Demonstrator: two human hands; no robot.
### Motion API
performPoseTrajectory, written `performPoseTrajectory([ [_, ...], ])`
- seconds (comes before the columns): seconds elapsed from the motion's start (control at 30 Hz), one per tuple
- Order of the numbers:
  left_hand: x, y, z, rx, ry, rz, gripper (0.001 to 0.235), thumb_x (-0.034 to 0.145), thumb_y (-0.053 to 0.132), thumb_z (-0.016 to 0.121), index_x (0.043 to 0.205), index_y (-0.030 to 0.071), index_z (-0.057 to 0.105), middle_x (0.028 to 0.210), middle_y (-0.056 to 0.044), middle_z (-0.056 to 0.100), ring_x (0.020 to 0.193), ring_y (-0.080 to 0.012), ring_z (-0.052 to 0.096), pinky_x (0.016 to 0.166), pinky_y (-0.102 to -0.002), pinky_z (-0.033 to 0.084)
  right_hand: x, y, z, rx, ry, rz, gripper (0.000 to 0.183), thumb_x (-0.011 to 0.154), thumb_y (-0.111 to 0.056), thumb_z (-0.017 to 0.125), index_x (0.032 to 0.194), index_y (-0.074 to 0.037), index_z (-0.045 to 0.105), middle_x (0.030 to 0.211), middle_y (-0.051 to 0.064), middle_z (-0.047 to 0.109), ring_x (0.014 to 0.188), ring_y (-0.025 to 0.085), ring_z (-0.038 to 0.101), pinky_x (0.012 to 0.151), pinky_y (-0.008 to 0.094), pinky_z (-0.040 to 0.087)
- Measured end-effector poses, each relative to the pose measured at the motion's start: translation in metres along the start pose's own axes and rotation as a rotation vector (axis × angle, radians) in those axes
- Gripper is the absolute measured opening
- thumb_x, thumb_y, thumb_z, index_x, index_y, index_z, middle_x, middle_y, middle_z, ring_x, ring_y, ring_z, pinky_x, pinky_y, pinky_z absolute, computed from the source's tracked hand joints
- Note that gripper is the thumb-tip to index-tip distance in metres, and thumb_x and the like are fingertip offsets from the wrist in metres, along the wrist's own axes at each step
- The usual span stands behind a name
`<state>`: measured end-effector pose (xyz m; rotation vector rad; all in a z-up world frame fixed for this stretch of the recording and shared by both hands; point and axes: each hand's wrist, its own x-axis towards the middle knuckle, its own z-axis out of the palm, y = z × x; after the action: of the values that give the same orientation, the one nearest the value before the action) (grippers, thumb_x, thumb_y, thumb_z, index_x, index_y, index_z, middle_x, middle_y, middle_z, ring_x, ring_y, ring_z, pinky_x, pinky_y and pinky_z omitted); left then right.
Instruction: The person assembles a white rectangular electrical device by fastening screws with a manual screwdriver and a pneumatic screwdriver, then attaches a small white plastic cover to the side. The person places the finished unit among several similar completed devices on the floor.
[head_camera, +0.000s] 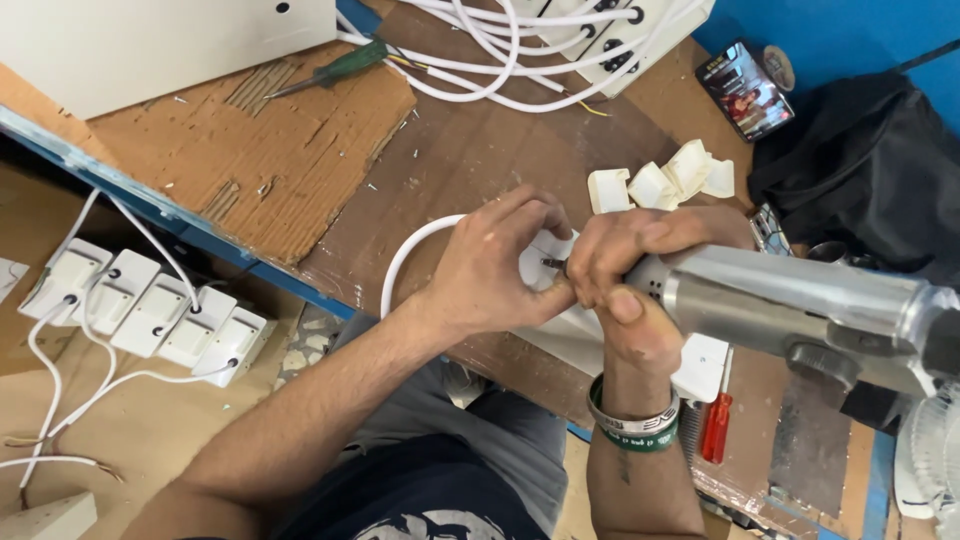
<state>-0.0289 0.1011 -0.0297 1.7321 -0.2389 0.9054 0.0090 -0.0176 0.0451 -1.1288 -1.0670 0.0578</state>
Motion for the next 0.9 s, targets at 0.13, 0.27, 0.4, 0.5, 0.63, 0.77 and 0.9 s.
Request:
performPoseTrajectory([
  [0.13,0.000,0.000,0.000,-0.011,0.000,-0.018,0.032,0.063,0.013,0.076,0.091,0.004,0.061,0.092,-0.008,0.063,0.076,-0.0248,0.063,0.067,-0.033,0.051,0.004,0.002,-0.003,0.062,-0.034,0.018,0.032,0.089,-0.013,0.068,0.114,-0.017,0.049,0.065,-0.001,0.045,0.054,0.011,0.039,0.049,0.023,0.037],
  [0.27,-0.001,0.002,-0.002,-0.023,0.000,-0.010,0.030,0.065,0.011,0.074,0.091,0.003,0.061,0.093,-0.008,0.063,0.076,-0.0233,0.063,0.066,-0.032,0.052,0.005,0.004,-0.005,0.062,-0.034,0.008,0.029,0.091,-0.012,0.066,0.113,-0.015,0.048,0.065,0.000,0.046,0.051,0.009,0.038,0.046,0.023,0.038],
  [0.4,-0.001,0.000,0.000,-0.014,-0.002,-0.023,0.031,0.064,0.012,0.073,0.092,0.003,0.061,0.093,-0.007,0.063,0.076,-0.0230,0.064,0.066,-0.032,0.052,0.004,0.008,-0.007,0.059,-0.042,0.006,0.032,0.089,-0.012,0.063,0.117,-0.017,0.048,0.063,-0.001,0.042,0.050,0.010,0.035,0.045,0.023,0.035],
  [0.5,-0.001,-0.003,0.002,-0.012,0.001,-0.014,0.033,0.065,0.014,0.077,0.092,0.004,0.061,0.091,-0.007,0.062,0.075,-0.0222,0.063,0.065,-0.032,0.051,0.007,0.004,-0.002,0.034,-0.023,0.005,0.031,0.087,-0.013,0.073,0.105,-0.015,0.047,0.066,-0.001,0.047,0.048,0.009,0.037,0.043,0.023,0.039],
  [0.63,-0.001,-0.001,0.001,-0.024,-0.003,-0.019,0.031,0.066,0.014,0.077,0.091,0.003,0.061,0.090,-0.007,0.063,0.074,-0.0216,0.063,0.064,-0.032,0.051,0.002,0.003,0.000,-0.031,-0.006,0.027,0.034,0.091,-0.016,0.067,0.116,-0.018,0.045,0.062,-0.003,0.042,0.051,0.009,0.035,0.047,0.024,0.036],
  [0.77,0.000,-0.001,0.001,-0.007,-0.012,-0.012,0.030,0.067,0.014,0.078,0.090,0.003,0.060,0.092,-0.008,0.064,0.078,-0.0235,0.064,0.068,-0.033,0.052,0.006,0.010,-0.008,0.051,-0.039,0.021,0.030,0.088,-0.011,0.068,0.110,-0.017,0.048,0.067,-0.002,0.047,0.053,0.009,0.042,0.045,0.022,0.041],
  [0.9,0.002,0.002,0.001,0.007,-0.013,0.003,0.030,0.068,0.012,0.076,0.092,0.000,0.062,0.091,-0.010,0.063,0.074,-0.0238,0.062,0.065,-0.033,0.053,0.010,0.017,-0.018,0.109,-0.139,0.009,0.038,0.092,-0.012,0.067,0.127,-0.020,0.053,0.063,-0.001,0.044,0.050,0.009,0.037,0.046,0.023,0.036],
])
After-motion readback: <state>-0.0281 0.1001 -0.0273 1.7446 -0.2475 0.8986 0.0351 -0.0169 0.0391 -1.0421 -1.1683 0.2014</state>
